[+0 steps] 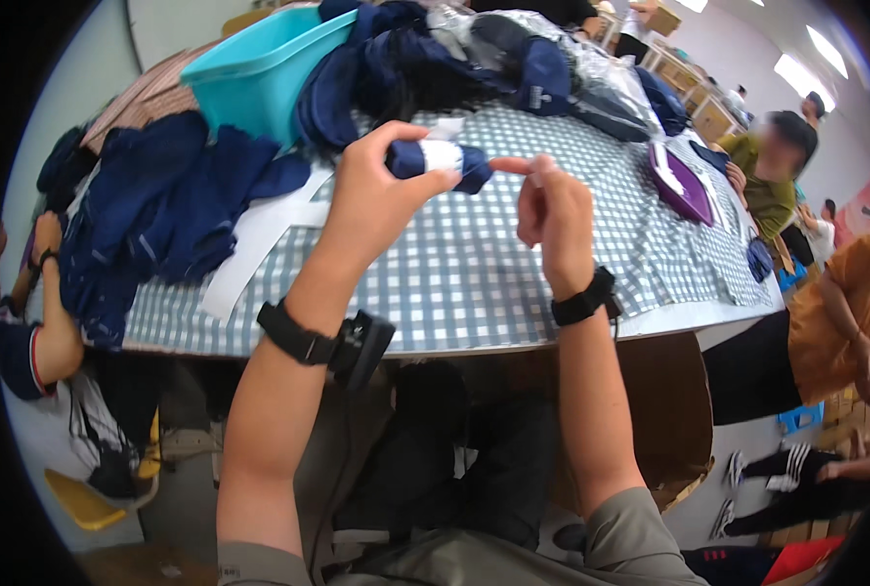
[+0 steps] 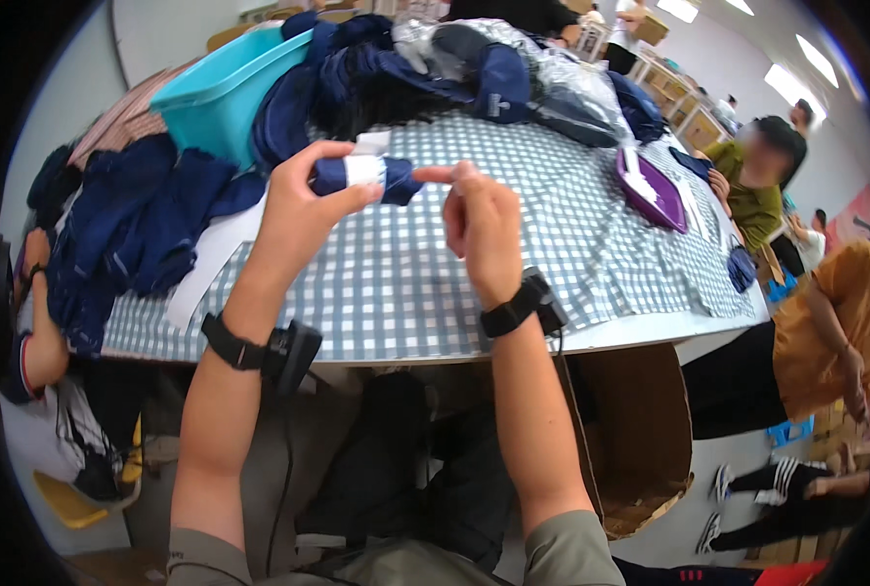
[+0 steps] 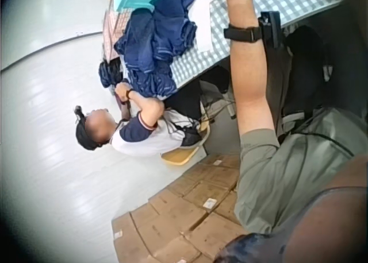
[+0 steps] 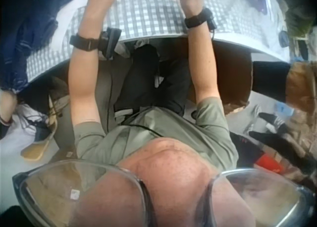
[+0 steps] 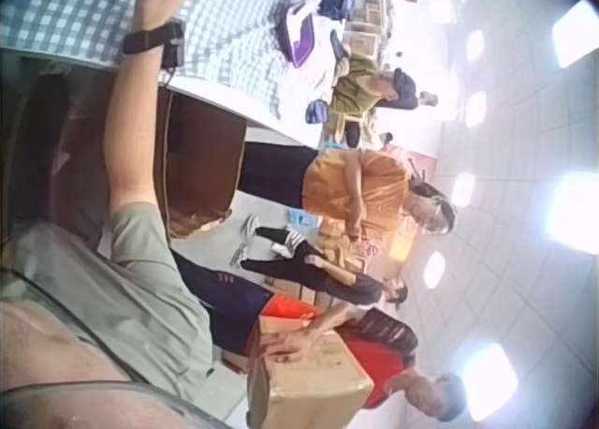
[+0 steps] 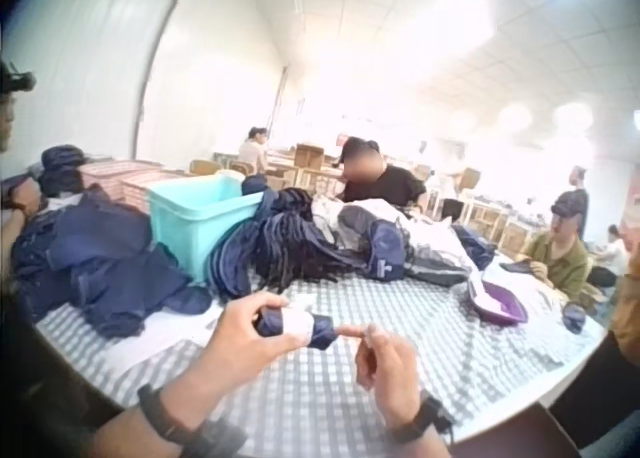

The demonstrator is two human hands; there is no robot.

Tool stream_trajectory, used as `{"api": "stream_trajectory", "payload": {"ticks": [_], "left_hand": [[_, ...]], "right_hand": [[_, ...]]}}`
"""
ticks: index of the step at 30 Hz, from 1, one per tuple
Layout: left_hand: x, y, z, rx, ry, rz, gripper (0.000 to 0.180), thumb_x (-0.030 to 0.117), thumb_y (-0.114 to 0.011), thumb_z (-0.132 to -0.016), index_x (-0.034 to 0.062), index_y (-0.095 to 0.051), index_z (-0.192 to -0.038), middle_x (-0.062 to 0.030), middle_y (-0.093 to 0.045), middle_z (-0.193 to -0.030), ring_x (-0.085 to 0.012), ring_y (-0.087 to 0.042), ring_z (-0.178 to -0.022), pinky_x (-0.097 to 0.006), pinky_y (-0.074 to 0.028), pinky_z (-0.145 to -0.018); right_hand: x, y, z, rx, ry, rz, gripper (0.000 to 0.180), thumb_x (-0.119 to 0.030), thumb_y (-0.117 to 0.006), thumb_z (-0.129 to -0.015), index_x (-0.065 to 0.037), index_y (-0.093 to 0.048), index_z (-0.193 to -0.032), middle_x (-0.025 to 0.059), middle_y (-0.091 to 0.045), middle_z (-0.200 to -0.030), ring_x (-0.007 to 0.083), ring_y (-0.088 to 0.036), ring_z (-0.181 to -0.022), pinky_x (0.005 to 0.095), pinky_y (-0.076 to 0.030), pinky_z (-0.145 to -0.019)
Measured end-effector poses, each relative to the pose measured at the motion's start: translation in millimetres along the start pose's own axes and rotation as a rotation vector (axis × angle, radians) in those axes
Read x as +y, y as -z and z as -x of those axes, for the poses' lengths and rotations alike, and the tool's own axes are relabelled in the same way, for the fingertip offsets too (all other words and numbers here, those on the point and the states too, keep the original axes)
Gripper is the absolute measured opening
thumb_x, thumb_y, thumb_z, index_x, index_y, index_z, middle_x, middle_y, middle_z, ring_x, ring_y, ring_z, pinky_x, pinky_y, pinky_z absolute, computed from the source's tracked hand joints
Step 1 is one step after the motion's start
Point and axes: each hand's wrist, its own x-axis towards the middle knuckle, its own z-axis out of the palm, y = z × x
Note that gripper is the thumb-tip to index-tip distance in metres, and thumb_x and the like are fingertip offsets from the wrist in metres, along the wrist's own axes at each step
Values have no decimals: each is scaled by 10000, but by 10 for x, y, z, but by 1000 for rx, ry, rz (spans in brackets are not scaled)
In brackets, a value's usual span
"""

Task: Label and pack small blue items into bags or boxes at a shared workstation.

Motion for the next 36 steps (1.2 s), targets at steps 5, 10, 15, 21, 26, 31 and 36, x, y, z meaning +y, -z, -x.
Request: {"api": "stream_trajectory", "payload": {"ticks": [5,10,15,21,26,31,36], "left_hand": [[-312,140,-27,24,-66,-23,399,105,-820,-736,-33,-665,-1077,-89,-686,-1006,-151,-639,-915,-284,-505,-837],[-191,101,-15,-17,54,12,444,90,-796,-740,-51,-639,-1131,-82,-649,-1008,-134,-618,-904,-255,-500,-813],[-121,26,-14,-15,78,26,459,120,-799,-731,-41,-644,-1132,-93,-638,-1009,-154,-622,-913,-260,-500,-812],[-127,102,-5,43,18,-38,454,152,-792,-734,-22,-650,-1129,-107,-646,-1017,-166,-615,-920,-295,-489,-847],[-48,37,17,-16,10,4,430,136,-794,-736,-17,-649,-1111,-100,-655,-993,-163,-624,-917,-294,-491,-849],[-4,55,45,-19,3,5,440,159,-797,-740,-15,-648,-1116,-108,-652,-996,-169,-631,-908,-294,-495,-835],[-39,95,49,2,-42,-58,435,160,-795,-744,-17,-647,-1112,-104,-652,-992,-164,-628,-904,-290,-498,-828]], "right_hand": [[317,-208,-85,34,125,84,403,-231,-421,-1022,15,-729,-937,166,-688,-774,241,-643,-731,381,-497,-753],[326,-198,-69,152,253,109,353,-243,-512,-1033,3,-722,-893,47,-546,-602,102,-482,-576,300,-396,-565],[252,-113,-28,140,149,211,333,-243,-550,-1018,13,-706,-873,117,-615,-646,180,-542,-565,340,-426,-575],[303,-209,-79,160,169,201,307,-237,-585,-1006,16,-707,-881,120,-613,-648,163,-528,-563,336,-414,-562],[259,-150,-51,232,113,221,274,-243,-627,-983,-3,-725,-891,105,-638,-639,157,-589,-569,318,-444,-556],[248,-168,-46,229,106,148,294,-255,-643,-977,1,-728,-860,61,-662,-617,116,-617,-527,279,-466,-522],[259,-206,-29,199,99,103,219,-206,-715,-925,-1,-726,-850,58,-698,-649,117,-679,-577,244,-510,-536]]}}
